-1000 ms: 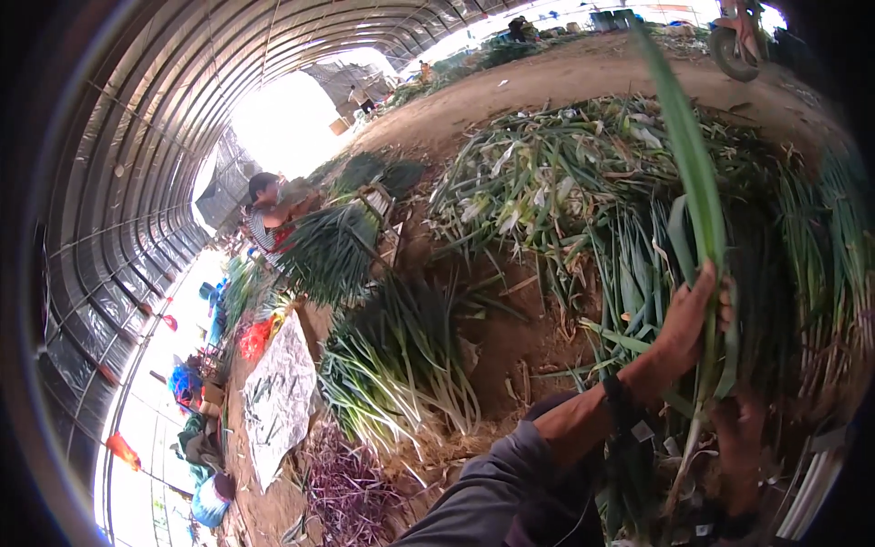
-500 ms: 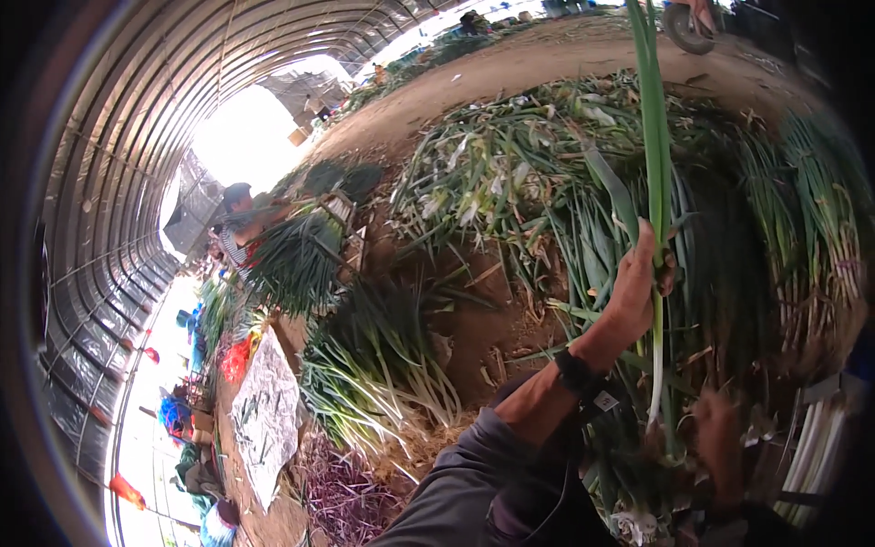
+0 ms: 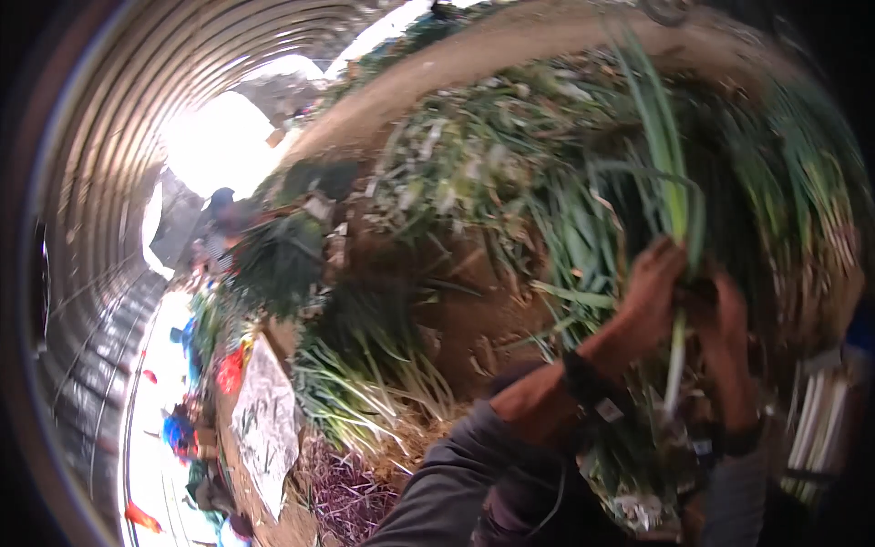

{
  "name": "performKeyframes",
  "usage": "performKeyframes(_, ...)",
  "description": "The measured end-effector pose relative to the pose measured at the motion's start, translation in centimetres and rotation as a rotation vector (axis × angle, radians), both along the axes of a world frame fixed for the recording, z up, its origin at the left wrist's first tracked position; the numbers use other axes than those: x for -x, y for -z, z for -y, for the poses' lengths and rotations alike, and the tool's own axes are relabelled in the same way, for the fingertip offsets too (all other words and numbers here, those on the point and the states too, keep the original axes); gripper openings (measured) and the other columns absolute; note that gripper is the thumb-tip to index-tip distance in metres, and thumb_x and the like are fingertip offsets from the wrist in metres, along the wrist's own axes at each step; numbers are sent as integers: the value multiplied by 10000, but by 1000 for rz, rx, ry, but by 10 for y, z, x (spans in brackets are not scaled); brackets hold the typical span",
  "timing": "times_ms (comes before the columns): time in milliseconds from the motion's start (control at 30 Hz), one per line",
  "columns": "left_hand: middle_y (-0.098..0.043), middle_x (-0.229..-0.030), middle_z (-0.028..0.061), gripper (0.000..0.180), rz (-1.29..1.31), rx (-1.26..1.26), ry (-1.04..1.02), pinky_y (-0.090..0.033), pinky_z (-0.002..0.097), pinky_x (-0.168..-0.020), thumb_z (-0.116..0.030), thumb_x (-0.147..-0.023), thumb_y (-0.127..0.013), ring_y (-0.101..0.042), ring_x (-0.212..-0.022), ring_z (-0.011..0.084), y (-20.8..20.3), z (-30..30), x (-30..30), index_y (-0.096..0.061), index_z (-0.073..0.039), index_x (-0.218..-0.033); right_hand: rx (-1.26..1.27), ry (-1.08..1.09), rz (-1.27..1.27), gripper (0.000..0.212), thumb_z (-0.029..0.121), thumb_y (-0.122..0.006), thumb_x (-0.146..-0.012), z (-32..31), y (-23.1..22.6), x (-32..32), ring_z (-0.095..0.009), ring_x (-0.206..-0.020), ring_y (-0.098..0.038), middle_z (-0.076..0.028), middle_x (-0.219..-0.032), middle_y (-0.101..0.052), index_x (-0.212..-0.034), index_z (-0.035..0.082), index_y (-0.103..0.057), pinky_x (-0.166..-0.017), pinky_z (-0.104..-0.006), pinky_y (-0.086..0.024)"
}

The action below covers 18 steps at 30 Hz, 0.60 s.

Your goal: Peeling outer skins and cleaning green onions by hand and with a small scraping tool.

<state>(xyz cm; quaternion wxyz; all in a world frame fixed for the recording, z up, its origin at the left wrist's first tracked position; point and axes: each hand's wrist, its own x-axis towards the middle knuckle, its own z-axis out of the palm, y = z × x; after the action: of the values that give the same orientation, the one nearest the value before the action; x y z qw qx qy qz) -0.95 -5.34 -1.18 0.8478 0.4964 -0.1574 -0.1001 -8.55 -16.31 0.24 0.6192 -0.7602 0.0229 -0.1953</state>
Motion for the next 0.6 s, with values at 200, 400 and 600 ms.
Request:
performKeyframes(200,-631,-928,62,120,-252,200,188,-520,289,-709,-143,-1022,-526,-632,-844,155,-22,-5,-13,-593,-51,-1060,185,-114,-127,225,112,-789,-854,11,-36,-13,-97,-883,-601,-20,-933,-672,-1032,29,-679,-752,-272,-503)
performKeyframes(400,-670,-952,129,194,-190,262,184,-586,342,-708,-135,-976,-644,-670,-827,218,-12,-6,-27,-525,-79,-1119,-136,-145,33,128,83,-728,-916,-2,-14,7,-61,-778,-594,-15,-853,-651,-979,28,-631,-688,-245,-507)
performKeyframes(600,-568,-841,37,157,-263,417,-27,-517,264,-566,-119,-980,-649,-572,-693,132,-17,-43,-51,-535,-96,-1086,-625,-206,-3,126,110,-714,-932,-1,-4,56,-54,-632,-547,-5,-794,-632,-989,40,-625,-544,-233,-445)
